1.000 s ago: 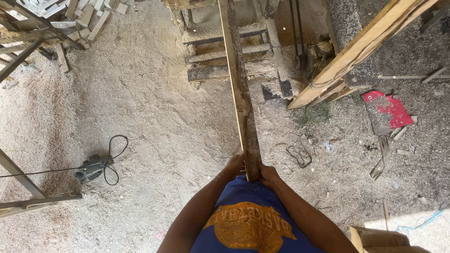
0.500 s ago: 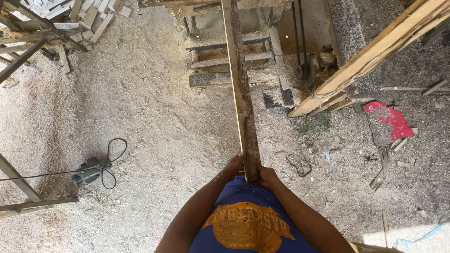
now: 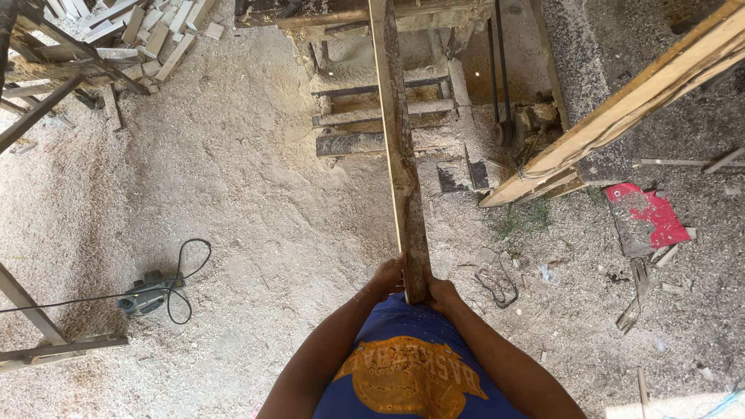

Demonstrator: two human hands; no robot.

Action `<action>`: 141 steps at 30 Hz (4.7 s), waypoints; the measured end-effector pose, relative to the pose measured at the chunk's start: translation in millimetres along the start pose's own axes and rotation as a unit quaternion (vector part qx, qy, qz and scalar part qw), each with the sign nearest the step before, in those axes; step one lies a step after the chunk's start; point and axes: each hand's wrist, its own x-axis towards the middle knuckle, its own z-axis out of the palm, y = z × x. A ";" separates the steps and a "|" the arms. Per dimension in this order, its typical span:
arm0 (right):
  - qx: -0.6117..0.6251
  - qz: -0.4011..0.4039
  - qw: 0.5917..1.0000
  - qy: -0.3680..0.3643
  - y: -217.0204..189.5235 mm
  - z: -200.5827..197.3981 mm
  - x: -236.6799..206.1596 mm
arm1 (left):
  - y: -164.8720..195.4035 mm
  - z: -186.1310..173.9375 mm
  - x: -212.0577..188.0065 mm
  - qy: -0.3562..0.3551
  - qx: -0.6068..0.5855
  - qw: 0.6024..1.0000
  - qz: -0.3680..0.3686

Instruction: The person picks up a long wooden plank from a pile of scrap lumber and carries it across the workshop yard toward a sawing machine, repositioning it in their hands along the way. They repeat the handling, holding the plank upright and moving it between the lumber pile and the machine area.

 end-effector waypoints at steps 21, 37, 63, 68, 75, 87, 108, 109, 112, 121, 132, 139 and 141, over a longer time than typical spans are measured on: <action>0.096 -0.004 0.995 -0.018 -36.3 22.2 35.6 | 27.4 -3.8 34.7 0.130 0.016 0.989 0.062; 0.069 0.029 0.997 0.020 -61.0 32.5 71.8 | 48.3 -18.5 70.1 0.132 -0.021 0.989 0.064; 0.045 0.039 0.998 0.026 -131.9 70.6 112.1 | 131.0 -39.6 104.1 0.112 -0.093 0.986 0.081; 0.051 0.040 0.997 0.036 -141.2 75.1 120.5 | 141.7 -44.1 106.1 0.114 -0.080 0.989 0.053; 0.079 0.054 0.995 -0.029 -154.9 80.7 129.4 | 169.0 -47.7 109.2 0.096 -0.097 0.990 0.044; 0.041 0.056 0.997 0.016 -190.4 94.9 148.8 | 199.5 -60.5 135.8 0.136 0.022 0.990 0.039; 0.054 0.050 0.997 0.027 -236.8 119.7 174.2 | 243.6 -73.0 164.1 0.105 -0.057 0.992 0.033; 0.057 0.051 0.997 0.023 -238.7 120.6 174.9 | 246.1 -73.4 165.4 0.108 -0.059 0.992 0.038; 0.073 0.056 0.996 0.020 -244.8 123.3 177.6 | 253.0 -74.4 168.3 0.108 -0.069 0.991 0.049; 0.075 0.062 0.995 -0.006 -264.3 131.8 191.9 | 271.7 -81.1 179.9 0.089 -0.103 0.988 0.076; 0.045 0.058 0.997 0.026 -288.9 143.6 214.3 | 298.5 -88.6 199.7 0.143 -0.033 0.988 0.052; 0.041 0.055 0.996 0.048 -311.2 156.1 221.3 | 324.5 -93.2 206.7 0.133 -0.046 0.989 0.053; 0.023 0.052 0.997 0.048 -318.4 160.0 223.3 | 333.5 -94.2 210.3 0.127 -0.056 0.989 0.058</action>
